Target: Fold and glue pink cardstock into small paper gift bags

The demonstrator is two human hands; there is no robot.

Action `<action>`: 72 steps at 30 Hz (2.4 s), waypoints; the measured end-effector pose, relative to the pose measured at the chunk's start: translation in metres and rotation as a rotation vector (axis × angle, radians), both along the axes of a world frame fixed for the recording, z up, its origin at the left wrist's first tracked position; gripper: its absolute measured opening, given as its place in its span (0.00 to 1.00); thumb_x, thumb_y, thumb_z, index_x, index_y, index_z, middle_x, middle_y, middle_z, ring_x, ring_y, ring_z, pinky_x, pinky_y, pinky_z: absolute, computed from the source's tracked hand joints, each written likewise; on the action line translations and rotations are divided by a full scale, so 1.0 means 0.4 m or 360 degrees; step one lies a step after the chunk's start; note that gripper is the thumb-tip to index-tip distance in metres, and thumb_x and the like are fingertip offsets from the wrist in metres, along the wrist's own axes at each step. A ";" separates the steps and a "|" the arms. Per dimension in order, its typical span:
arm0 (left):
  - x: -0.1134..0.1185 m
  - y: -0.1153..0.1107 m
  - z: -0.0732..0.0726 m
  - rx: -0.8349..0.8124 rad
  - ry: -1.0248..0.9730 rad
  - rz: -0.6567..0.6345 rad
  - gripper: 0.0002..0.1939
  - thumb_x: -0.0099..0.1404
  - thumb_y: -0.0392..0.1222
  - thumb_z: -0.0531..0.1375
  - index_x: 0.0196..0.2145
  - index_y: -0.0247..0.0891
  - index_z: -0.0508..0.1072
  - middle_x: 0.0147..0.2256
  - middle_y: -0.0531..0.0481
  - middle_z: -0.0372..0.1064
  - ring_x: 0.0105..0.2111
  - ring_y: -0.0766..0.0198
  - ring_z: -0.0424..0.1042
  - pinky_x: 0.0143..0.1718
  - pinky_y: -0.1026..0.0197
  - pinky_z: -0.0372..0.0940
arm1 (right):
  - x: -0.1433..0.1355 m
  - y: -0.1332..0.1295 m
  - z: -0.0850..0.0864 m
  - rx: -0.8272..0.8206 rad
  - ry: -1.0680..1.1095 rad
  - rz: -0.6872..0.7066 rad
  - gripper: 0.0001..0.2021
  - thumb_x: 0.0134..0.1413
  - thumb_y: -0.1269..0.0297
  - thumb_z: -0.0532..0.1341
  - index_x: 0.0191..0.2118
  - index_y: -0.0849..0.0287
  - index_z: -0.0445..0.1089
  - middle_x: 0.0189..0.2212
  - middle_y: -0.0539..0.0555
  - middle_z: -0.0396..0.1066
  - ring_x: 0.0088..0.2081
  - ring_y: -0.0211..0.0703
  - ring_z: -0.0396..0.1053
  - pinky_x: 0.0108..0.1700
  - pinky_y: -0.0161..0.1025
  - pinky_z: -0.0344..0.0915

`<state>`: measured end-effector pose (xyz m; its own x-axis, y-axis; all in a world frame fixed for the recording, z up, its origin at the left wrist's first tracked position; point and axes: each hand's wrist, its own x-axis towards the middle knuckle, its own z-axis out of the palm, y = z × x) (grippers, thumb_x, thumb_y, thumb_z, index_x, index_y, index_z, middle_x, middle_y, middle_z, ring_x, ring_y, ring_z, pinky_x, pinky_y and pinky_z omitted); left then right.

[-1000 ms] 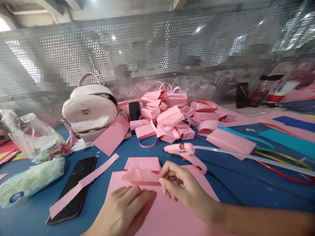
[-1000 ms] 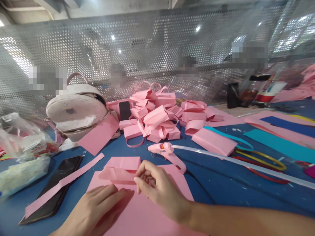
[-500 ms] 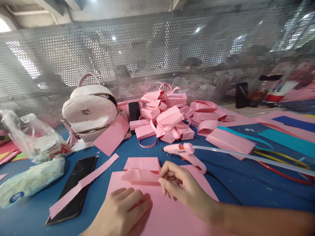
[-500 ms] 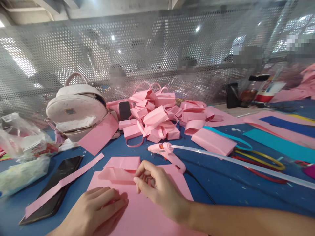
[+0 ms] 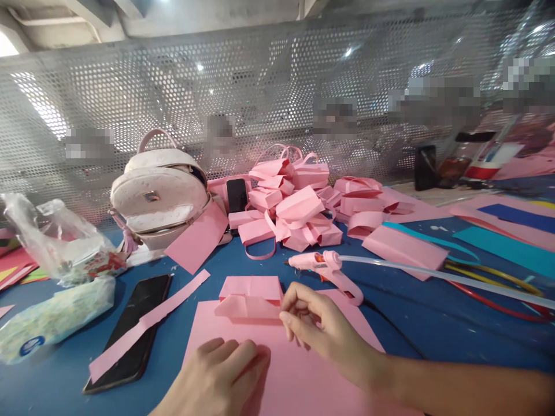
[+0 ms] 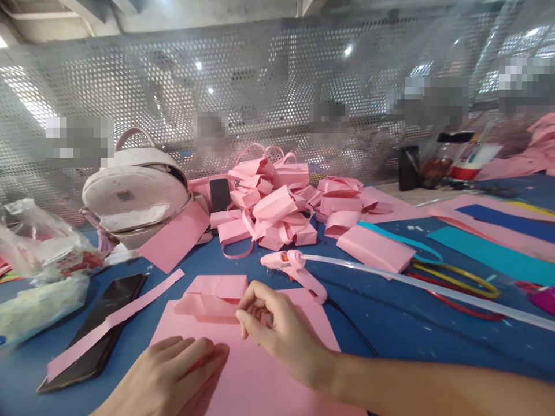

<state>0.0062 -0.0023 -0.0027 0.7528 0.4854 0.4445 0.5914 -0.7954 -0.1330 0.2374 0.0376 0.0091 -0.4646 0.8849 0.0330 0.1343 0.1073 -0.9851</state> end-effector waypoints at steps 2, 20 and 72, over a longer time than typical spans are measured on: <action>0.001 -0.002 -0.003 0.0019 0.0000 0.0008 0.12 0.68 0.30 0.54 0.47 0.34 0.72 0.29 0.52 0.70 0.20 0.65 0.67 0.17 0.59 0.59 | -0.001 -0.001 0.000 0.0012 -0.0001 0.0000 0.10 0.67 0.56 0.59 0.36 0.55 0.62 0.26 0.46 0.69 0.27 0.36 0.62 0.30 0.35 0.59; 0.002 0.001 -0.004 0.0001 -0.0072 0.0017 0.11 0.69 0.30 0.54 0.46 0.35 0.72 0.28 0.53 0.70 0.18 0.67 0.66 0.17 0.59 0.56 | -0.002 -0.002 0.007 0.0046 -0.0034 -0.0012 0.10 0.66 0.56 0.58 0.37 0.56 0.62 0.25 0.47 0.69 0.27 0.37 0.64 0.30 0.35 0.61; 0.004 0.009 0.004 -0.0061 -0.0116 -0.0041 0.10 0.70 0.31 0.55 0.46 0.34 0.73 0.27 0.53 0.70 0.20 0.65 0.67 0.17 0.60 0.59 | 0.001 0.002 0.013 0.0031 -0.0094 0.0033 0.07 0.66 0.59 0.58 0.36 0.55 0.63 0.27 0.46 0.70 0.29 0.37 0.66 0.32 0.37 0.59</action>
